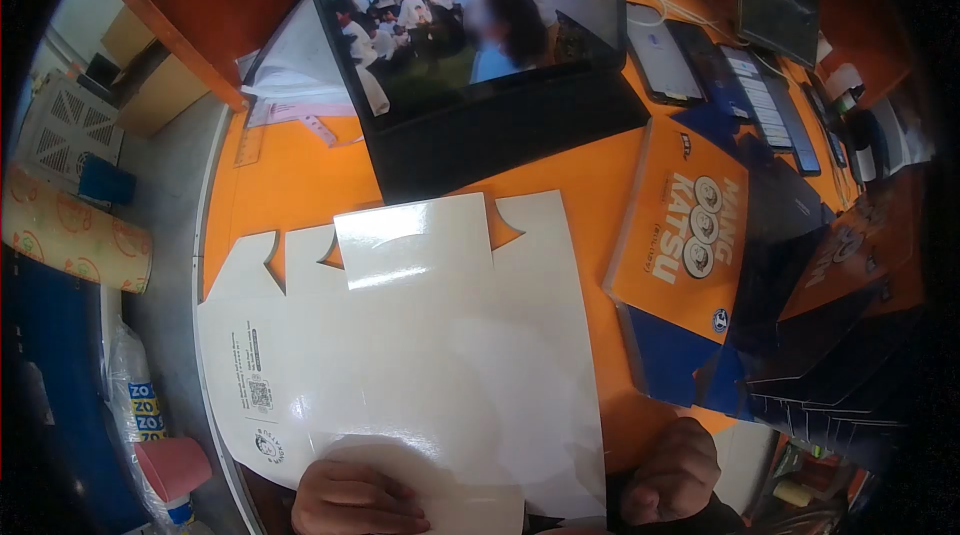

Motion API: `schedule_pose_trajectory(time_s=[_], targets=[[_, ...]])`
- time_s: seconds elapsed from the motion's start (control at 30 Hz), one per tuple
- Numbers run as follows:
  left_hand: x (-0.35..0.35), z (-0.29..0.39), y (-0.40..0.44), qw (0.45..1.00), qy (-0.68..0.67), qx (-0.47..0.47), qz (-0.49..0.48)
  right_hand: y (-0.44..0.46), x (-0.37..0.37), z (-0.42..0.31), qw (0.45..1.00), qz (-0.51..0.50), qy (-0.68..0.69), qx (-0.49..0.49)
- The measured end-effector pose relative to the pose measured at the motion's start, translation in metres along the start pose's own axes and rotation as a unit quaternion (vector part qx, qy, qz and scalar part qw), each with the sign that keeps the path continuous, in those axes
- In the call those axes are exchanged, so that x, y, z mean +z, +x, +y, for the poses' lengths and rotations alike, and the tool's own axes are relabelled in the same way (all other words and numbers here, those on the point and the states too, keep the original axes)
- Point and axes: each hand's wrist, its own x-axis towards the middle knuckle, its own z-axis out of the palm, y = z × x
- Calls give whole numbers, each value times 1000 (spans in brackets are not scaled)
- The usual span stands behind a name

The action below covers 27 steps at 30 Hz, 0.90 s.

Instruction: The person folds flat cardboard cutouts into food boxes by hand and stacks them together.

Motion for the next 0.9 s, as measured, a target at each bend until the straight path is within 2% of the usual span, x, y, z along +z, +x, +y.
schedule_pose_trajectory(time_s=[0.3,0.9], targets=[[-1,-5,-3,999,14,30,-16,1,-4,1,1000,-17,20,8],[-3,-4,0,1000,-6,18,-15,3,3,-2,1000,8,2,11]])
